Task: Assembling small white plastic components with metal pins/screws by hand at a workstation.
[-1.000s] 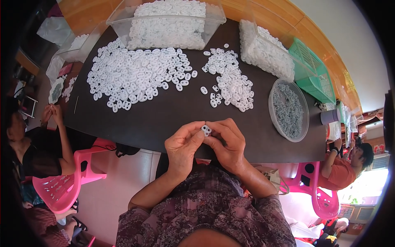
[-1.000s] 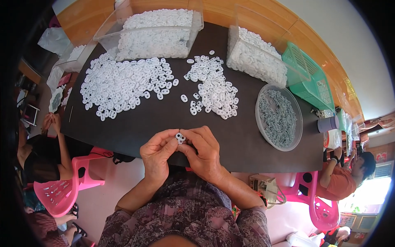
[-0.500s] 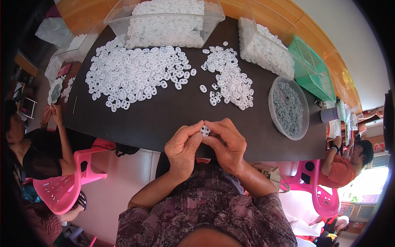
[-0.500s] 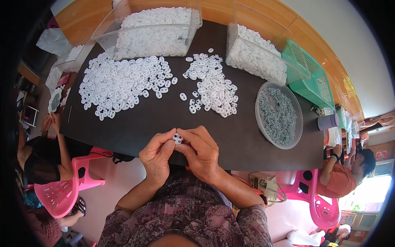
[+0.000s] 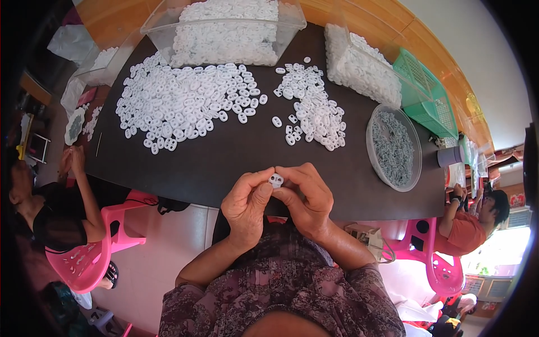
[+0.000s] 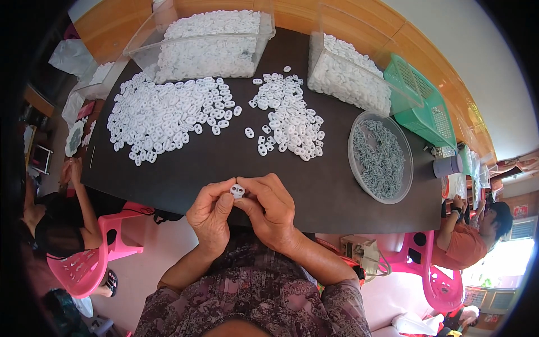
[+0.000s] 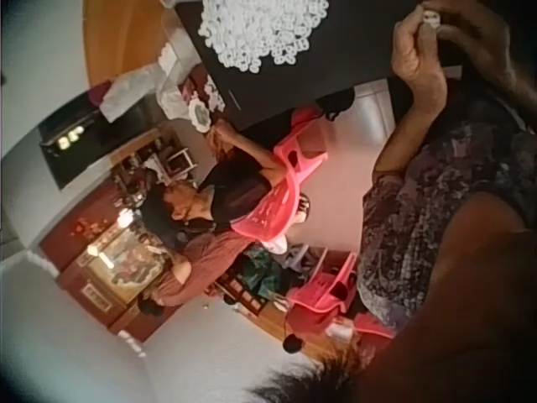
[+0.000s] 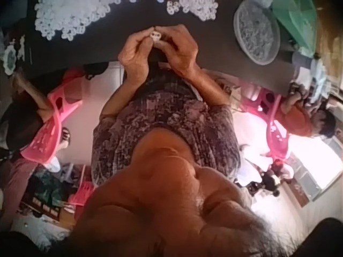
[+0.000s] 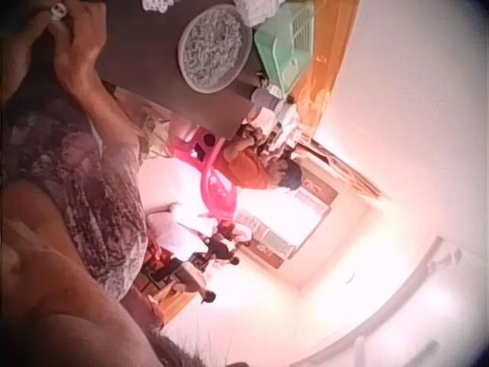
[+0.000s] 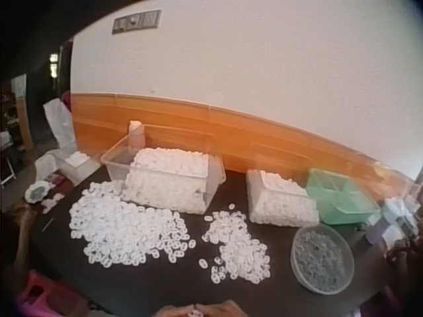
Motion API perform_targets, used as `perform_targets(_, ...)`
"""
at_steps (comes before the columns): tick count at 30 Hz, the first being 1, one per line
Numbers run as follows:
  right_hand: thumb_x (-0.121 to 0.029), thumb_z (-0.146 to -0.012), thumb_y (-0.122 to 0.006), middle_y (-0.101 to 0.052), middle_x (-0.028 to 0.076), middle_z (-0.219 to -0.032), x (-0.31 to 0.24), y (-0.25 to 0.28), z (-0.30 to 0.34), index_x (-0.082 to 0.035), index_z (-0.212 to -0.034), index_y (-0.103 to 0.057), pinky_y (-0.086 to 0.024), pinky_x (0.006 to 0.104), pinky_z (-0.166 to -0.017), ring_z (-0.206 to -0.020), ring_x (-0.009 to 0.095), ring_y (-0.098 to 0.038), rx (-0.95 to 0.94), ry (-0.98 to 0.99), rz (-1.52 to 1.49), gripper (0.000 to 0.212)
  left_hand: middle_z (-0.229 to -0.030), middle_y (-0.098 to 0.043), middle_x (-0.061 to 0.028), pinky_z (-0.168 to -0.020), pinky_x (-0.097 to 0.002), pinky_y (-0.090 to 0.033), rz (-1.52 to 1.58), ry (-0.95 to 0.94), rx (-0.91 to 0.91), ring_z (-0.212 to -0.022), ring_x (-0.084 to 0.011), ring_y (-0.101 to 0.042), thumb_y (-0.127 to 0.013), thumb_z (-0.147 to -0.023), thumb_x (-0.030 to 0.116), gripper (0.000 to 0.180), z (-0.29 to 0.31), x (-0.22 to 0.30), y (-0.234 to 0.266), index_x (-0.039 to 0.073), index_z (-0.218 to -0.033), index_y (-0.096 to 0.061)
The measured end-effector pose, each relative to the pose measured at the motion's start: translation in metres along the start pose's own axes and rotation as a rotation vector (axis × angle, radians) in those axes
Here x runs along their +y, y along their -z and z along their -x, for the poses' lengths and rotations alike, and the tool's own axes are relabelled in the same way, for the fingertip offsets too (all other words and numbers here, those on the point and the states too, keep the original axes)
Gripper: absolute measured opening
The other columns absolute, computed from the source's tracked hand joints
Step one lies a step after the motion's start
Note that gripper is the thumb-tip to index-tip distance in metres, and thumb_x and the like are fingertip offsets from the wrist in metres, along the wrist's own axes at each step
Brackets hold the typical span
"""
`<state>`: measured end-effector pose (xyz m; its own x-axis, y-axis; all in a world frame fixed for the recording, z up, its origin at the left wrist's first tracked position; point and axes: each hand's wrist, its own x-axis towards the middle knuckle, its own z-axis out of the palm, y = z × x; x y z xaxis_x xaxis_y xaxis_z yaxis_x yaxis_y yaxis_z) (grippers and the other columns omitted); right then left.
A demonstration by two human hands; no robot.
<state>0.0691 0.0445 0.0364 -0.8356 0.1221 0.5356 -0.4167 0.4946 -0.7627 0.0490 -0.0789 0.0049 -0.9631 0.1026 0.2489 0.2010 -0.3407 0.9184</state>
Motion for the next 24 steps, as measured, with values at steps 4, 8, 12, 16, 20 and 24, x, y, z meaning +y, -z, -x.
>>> perform_targets(4,0.005,-0.070,-0.072,-0.062,0.010,-0.089,-0.001,0.003,0.000,0.001,-0.101,-0.064,-0.048,0.0281,-0.058,-0.073,0.019,-0.058,-0.020,-0.016,-0.011,0.032,-0.092,-0.060,-0.0021,-0.074,-0.0192,-0.044,0.065,0.059,-0.024,-0.082,-0.0066,-0.054,-0.060,-0.092,0.011,0.023,-0.001,0.004,0.001,-0.002,-0.110,-0.062)
perform_targets(8,0.005,-0.070,-0.072,-0.062,0.010,-0.088,-0.001,0.002,0.000,0.001,-0.101,-0.064,-0.048,0.0280,-0.059,-0.073,0.019,-0.057,-0.018,0.013,-0.001,0.032,-0.093,-0.060,-0.0027,-0.075,-0.0192,-0.044,-0.014,0.028,-0.055,-0.084,-0.0069,-0.055,-0.060,-0.092,0.011,0.025,-0.004,0.007,0.002,-0.002,-0.113,-0.061)
perform_targets(12,0.002,-0.069,-0.074,-0.063,0.010,-0.087,-0.001,-0.001,0.001,0.001,-0.099,-0.064,-0.047,0.0287,-0.059,-0.072,0.021,-0.058,0.012,0.017,0.015,0.032,-0.094,-0.059,-0.0033,-0.075,-0.0196,-0.044,0.017,0.017,-0.043,-0.085,-0.0073,-0.054,-0.059,-0.092,0.011,0.026,0.001,0.001,0.001,-0.003,-0.114,-0.061)
perform_targets(16,0.001,-0.067,-0.074,-0.064,0.010,-0.084,0.002,-0.005,0.001,0.001,-0.098,-0.064,-0.046,0.0287,-0.059,-0.071,0.022,-0.058,0.072,0.143,0.099,0.032,-0.091,-0.058,-0.0029,-0.073,-0.0199,-0.043,-0.018,-0.058,-0.017,-0.081,-0.0077,-0.052,-0.057,-0.093,0.011,0.024,0.004,-0.003,-0.003,-0.003,-0.112,-0.060)
perform_targets(20,0.001,-0.067,-0.074,-0.064,0.011,-0.084,0.002,-0.007,0.004,0.002,-0.097,-0.064,-0.047,0.0293,-0.059,-0.071,0.023,-0.058,0.083,0.144,0.079,0.032,-0.085,-0.054,-0.0015,-0.068,-0.0196,-0.041,-0.051,-0.135,-0.013,-0.075,-0.0074,-0.048,-0.055,-0.095,0.009,0.019,0.005,-0.004,-0.003,-0.003,-0.109,-0.059)
perform_targets(24,0.001,-0.068,-0.074,-0.064,0.012,-0.085,0.004,-0.007,0.007,0.002,-0.099,-0.063,-0.047,0.0302,-0.060,-0.071,0.024,-0.058,0.078,0.149,0.061,0.033,-0.083,-0.053,-0.0012,-0.067,-0.0195,-0.040,-0.056,-0.152,0.000,-0.073,-0.0075,-0.047,-0.054,-0.095,0.009,0.018,0.007,-0.009,-0.006,-0.003,-0.107,-0.059)
